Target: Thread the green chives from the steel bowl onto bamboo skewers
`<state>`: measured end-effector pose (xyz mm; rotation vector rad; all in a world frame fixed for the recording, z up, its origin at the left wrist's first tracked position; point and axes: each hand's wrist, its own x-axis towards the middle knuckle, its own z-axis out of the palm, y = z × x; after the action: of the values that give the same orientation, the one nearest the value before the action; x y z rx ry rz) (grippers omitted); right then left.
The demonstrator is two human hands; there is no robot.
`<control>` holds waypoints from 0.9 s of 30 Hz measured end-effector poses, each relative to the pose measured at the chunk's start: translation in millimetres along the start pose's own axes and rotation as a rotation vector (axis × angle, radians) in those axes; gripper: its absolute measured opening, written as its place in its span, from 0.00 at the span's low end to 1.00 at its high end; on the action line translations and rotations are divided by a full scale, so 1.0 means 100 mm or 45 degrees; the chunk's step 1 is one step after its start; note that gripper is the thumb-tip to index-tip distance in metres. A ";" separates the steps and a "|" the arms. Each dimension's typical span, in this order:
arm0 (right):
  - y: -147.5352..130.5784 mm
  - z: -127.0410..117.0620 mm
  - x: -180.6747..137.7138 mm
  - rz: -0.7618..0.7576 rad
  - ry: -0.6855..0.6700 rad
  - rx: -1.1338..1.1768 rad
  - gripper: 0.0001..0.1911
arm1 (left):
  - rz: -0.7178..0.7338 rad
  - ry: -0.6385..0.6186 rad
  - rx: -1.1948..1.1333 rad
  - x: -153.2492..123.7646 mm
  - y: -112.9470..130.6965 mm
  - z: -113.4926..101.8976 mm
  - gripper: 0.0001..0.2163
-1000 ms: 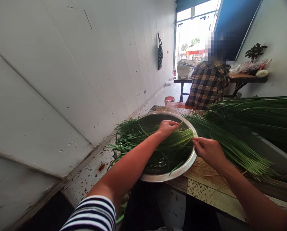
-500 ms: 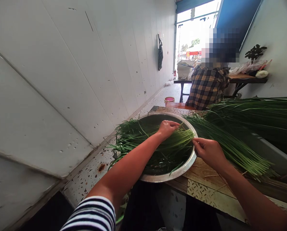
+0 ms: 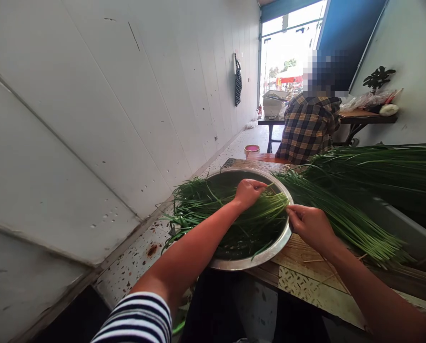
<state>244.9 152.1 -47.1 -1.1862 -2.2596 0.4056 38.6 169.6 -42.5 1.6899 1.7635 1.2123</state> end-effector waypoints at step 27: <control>0.03 0.03 0.00 0.018 0.045 0.005 0.17 | -0.224 -0.096 0.685 0.20 -0.42 -0.20 0.14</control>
<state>244.8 153.8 -51.0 -1.1986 -2.2207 0.3917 -5.3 187.1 -60.3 1.7697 2.2714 0.6188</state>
